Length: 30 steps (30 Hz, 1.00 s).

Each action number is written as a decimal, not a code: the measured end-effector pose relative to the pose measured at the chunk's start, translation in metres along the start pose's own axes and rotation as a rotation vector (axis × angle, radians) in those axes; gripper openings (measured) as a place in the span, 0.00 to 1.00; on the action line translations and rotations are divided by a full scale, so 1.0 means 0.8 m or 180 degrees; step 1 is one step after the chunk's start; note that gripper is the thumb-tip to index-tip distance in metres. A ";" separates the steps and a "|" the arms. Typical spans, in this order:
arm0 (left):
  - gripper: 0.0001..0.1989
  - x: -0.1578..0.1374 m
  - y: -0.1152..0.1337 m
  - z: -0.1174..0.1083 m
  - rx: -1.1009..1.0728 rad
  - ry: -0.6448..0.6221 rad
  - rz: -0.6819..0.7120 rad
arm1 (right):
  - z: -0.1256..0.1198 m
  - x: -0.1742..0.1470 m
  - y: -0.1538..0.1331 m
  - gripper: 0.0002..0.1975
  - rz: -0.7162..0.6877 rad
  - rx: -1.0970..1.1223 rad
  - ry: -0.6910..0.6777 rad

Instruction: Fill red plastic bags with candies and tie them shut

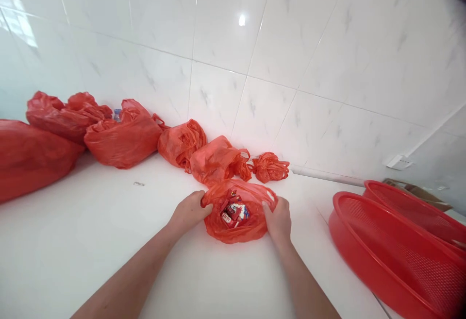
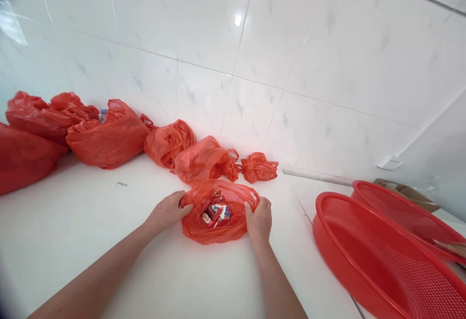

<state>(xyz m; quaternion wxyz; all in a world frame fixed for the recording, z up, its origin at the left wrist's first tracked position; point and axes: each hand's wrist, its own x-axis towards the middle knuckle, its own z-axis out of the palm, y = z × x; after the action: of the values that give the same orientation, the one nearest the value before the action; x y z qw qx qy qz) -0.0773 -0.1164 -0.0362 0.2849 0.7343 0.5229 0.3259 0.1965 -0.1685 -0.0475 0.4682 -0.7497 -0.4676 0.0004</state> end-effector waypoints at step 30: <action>0.21 0.032 0.159 -0.094 -0.3084 0.0497 0.0383 | -0.070 0.053 -0.134 0.13 0.0544 0.5047 -0.1320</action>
<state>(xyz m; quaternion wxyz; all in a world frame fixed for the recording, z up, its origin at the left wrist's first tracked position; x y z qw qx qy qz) -0.0554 -0.1230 0.1120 0.5342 0.5197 0.2876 0.6015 0.1699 -0.1645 0.0782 0.7611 -0.2143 -0.3467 0.5046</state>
